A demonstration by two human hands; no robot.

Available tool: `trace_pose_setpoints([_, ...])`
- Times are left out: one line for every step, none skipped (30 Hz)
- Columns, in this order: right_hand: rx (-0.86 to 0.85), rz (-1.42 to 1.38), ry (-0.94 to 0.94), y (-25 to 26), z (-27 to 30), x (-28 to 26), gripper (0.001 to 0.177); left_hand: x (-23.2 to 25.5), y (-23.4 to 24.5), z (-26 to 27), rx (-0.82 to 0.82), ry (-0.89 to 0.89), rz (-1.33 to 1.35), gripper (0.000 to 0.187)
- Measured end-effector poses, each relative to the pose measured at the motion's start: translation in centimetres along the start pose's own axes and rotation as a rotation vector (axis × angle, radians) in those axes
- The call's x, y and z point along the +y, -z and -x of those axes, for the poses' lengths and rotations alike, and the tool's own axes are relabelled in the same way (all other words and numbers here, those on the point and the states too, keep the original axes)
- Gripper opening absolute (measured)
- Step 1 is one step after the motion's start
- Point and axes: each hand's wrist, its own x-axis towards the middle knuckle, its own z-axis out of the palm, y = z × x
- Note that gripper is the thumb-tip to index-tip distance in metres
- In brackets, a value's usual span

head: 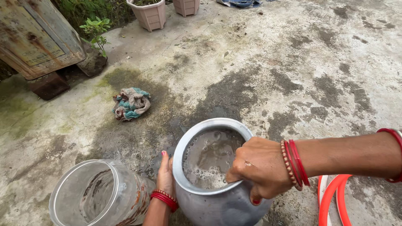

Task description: The person wipes the concrete floor with a cloth, moves a green artificial grass mat, and then washes the cloth and a metal pot in a bucket of water.

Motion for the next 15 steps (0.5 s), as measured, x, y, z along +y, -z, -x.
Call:
trace_pose_setpoints([0.014, -0.030, 0.063, 0.0, 1.0, 0.1, 0.028, -1.2, -0.3, 0.3, -0.047, 0.031, 0.063, 0.095])
trace_pose_setpoints([0.030, -0.055, 0.128, 0.3, 1.4, 0.5, 0.032, -1.1, -1.1, 0.4, -0.033, 0.087, 0.120, 0.097])
trace_pose_setpoints([-0.013, -0.208, 0.132, 0.8, 1.2, 1.5, 0.035, 1.3, -2.5, 0.4, 0.003, 0.171, 0.206, 0.098])
trace_pose_setpoints([-0.056, -0.358, 0.143, 1.1, 0.4, 2.8, 0.039, 3.3, -3.5, 0.6, 0.046, 0.215, 0.263, 0.100])
trace_pose_setpoints([-0.099, -0.507, 0.153, 1.4, -0.5, 4.5, 0.044, 4.9, -4.3, 0.8, 0.092, 0.249, 0.319, 0.102])
trace_pose_setpoints([-0.107, -0.673, 0.114, 2.2, -2.4, 7.0, 0.044, 7.6, -6.0, 1.3, 0.129, 0.272, 0.378, 0.104])
trace_pose_setpoints([-0.114, -0.838, 0.074, 3.5, -4.8, 10.1, 0.045, 10.1, -7.8, 1.8, 0.153, 0.286, 0.431, 0.106])
trace_pose_setpoints([-0.007, -0.911, -0.028, 4.3, -7.7, 13.3, 0.038, 12.6, -9.5, 1.7, 0.169, 0.292, 0.482, 0.108])
trace_pose_setpoints([0.123, -0.943, -0.117, 6.6, -11.2, 17.3, 0.040, 14.6, -11.2, 2.2, 0.186, 0.296, 0.518, 0.110])
trace_pose_setpoints([0.267, -0.986, -0.224, 9.3, -14.9, 21.6, 0.042, 15.6, -12.9, 2.4, 0.200, 0.301, 0.542, 0.112])
trace_pose_setpoints([0.399, -1.033, -0.113, 12.5, -17.2, 26.7, 0.039, 16.6, -14.1, 2.1, 0.195, 0.301, 0.557, 0.114])
trace_pose_setpoints([0.388, -1.093, -0.165, 16.6, -20.0, 31.3, 0.034, 18.3, -14.6, 1.4, 0.199, 0.286, 0.578, 0.116])
trace_pose_setpoints([0.434, -1.048, 0.053, 19.8, -21.4, 36.1, 0.027, 20.3, -14.7, 0.0, 0.150, 0.232, 0.556, 0.118])
trace_pose_setpoints([0.417, -1.412, 0.212, 23.2, -21.7, 40.5, 0.021, 22.5, -14.4, -1.5, 0.071, 0.139, 0.480, 0.121])
trace_pose_setpoints([0.462, -1.587, 0.314, 25.7, -23.1, 43.5, 0.023, 24.7, -13.9, -2.8, -0.007, 0.048, 0.400, 0.124])
